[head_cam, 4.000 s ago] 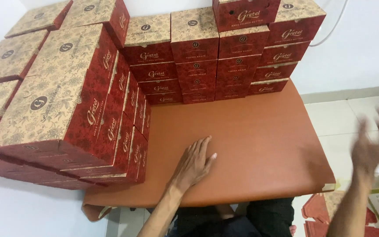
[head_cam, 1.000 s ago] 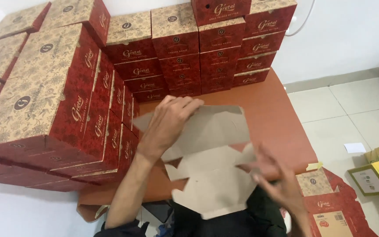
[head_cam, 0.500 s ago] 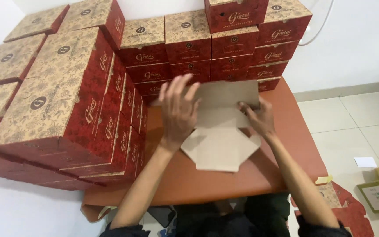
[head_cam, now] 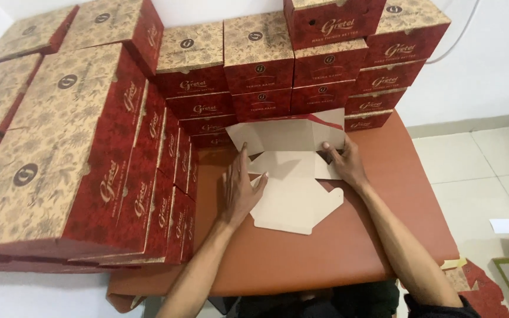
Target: Folding flat cardboard templates into small rectangular boxes and stacking them.
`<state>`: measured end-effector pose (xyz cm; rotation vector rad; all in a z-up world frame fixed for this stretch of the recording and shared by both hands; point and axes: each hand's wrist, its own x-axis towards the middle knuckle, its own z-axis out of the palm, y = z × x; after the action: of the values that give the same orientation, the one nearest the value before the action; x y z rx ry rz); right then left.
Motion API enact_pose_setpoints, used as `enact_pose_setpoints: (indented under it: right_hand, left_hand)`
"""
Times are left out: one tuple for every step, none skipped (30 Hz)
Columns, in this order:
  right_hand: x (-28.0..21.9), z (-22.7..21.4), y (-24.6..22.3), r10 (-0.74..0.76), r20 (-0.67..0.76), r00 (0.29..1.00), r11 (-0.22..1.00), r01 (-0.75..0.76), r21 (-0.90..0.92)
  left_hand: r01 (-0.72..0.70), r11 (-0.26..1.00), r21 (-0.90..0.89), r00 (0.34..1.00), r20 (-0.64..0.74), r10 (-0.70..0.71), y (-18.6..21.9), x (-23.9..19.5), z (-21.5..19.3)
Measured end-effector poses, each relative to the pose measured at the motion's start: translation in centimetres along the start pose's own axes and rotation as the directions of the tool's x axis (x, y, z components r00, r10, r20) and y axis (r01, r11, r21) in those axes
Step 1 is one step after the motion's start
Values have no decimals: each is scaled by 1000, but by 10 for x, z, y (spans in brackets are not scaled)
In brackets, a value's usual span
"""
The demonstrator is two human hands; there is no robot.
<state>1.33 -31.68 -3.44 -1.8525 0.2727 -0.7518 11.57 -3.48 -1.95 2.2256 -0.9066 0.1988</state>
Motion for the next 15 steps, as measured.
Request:
enact_pose_setpoints:
  right_hand:
    - [-2,-1,-6,8,-3,1000,1000,-8,2]
    - [-1,-2,-12,22,11,1000,1000,-22,-3]
    - [-2,-2,-18,35,24,999,999,-35,-8]
    - [-1,-4,-13,39,23,999,999,-39,-5]
    - [0,-4,-8,38,36,999,999,-37,-40]
    - [-1,-4,-4,39,52,998,997,-35,-74]
    - [-2,-2,-4,44,53,998,997,-41,-72]
    - [-3,-1,-5,56,41,998,987,-50,-153]
    - [-4,0,-6,67,28,997,971,-59,-233]
    - [-2,3,-4,68,25,997,971,-61,-233]
    - [-1,5,-3,35,-11,999,959,-37,-281]
    - [-1,7,-1,3,-44,999,944,-18,-329]
    - [1,6,-4,7,-46,999,944,-22,-328]
    - [4,4,-8,-68,-85,994,942,35,-333]
    - [7,3,-11,-142,-124,982,936,92,-340]
  left_hand:
    - [1,1000,1,1000,9,-1,5,0,-4]
    - [62,996,65,997,44,-65,9,1,-8]
    - [120,984,130,989,75,-131,14,1,-13]
    - [120,984,133,988,79,-131,14,3,-13]
    - [131,985,115,985,96,-142,14,4,-14]
    - [145,985,97,981,112,-155,14,4,-15]
    - [148,984,100,980,117,-159,12,3,-14]
    - [157,978,138,973,146,-177,11,4,-13]
    - [165,970,176,965,175,-196,9,3,-13]
    - [163,971,177,965,177,-194,9,4,-14]
    - [165,969,183,961,192,-199,9,4,-15]
    - [168,967,190,956,208,-207,9,4,-16]
    - [166,967,191,955,212,-206,7,3,-13]
    - [158,965,211,964,180,-197,6,2,-9]
    - [150,961,232,971,148,-187,5,0,-6]
